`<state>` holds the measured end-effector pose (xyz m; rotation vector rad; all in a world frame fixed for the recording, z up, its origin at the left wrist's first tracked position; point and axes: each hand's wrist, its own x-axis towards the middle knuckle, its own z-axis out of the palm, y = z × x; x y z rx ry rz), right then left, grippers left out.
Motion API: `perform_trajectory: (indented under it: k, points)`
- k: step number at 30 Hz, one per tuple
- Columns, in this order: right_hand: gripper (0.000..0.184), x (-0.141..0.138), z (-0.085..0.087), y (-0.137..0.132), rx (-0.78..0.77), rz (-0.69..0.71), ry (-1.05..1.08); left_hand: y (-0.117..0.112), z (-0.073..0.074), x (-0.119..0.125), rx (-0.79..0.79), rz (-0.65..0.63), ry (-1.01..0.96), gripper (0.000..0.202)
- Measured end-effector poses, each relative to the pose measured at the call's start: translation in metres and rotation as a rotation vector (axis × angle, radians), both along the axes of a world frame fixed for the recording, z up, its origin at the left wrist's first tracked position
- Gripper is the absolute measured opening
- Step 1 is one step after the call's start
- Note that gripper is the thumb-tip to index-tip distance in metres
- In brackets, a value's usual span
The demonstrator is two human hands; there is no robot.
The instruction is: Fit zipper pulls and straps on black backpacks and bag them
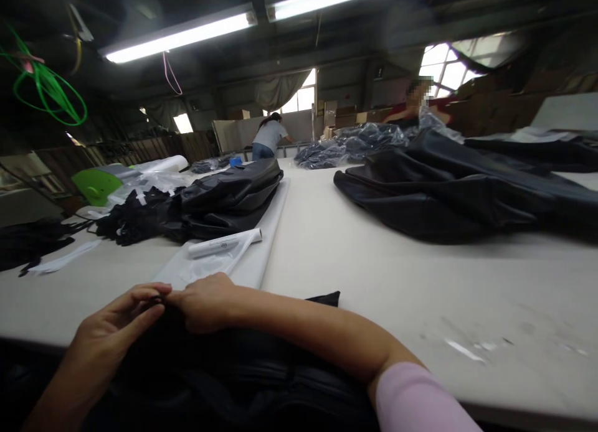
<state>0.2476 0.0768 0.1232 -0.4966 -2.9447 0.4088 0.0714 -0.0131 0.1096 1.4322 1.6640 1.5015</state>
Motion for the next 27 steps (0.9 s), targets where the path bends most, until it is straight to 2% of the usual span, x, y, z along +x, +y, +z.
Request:
perform_trajectory:
  k: [2,4,6,8,11,14,15,18,20,24,27]
  points:
    - [0.069,0.005,0.002,0.010,-0.135,0.000,0.101,-0.001,-0.001,0.000,0.100,0.163,0.046,0.047]
    - [0.071,0.008,0.002,0.017,-0.188,0.012,0.284,0.000,0.000,-0.002,0.169,0.265,-0.007,0.050]
    - [0.057,0.008,0.003,0.020,-0.262,0.083,0.482,0.001,0.003,-0.004,0.227,0.217,-0.171,0.050]
    - [0.050,0.005,0.004,0.018,-0.480,0.207,0.610,0.003,0.008,-0.005,0.271,0.089,-0.309,0.048]
    - [0.052,-0.004,0.004,0.013,-0.885,0.307,0.706,0.005,0.016,-0.001,0.315,-0.007,-0.338,0.042]
    - [0.043,-0.010,0.001,0.009,-1.088,0.276,0.696,0.006,0.019,0.006,0.351,-0.038,-0.299,0.036]
    - [0.044,-0.010,0.000,0.009,-1.127,0.260,0.673,0.005,0.019,0.008,0.367,-0.053,-0.276,0.034]
    - [0.062,-0.008,-0.001,0.011,-1.246,0.174,0.611,0.005,0.017,0.011,0.428,-0.132,-0.191,0.024]
    - [0.063,-0.006,-0.001,0.013,-1.322,0.124,0.551,0.003,0.016,0.007,0.451,-0.200,-0.115,0.016]
    - [0.041,0.000,0.005,0.014,-1.233,0.102,0.472,-0.002,0.014,-0.006,0.425,-0.211,0.068,0.007]
    - [0.049,0.002,0.009,0.008,-1.214,0.141,0.482,-0.007,0.017,-0.009,0.402,-0.168,0.191,0.005]
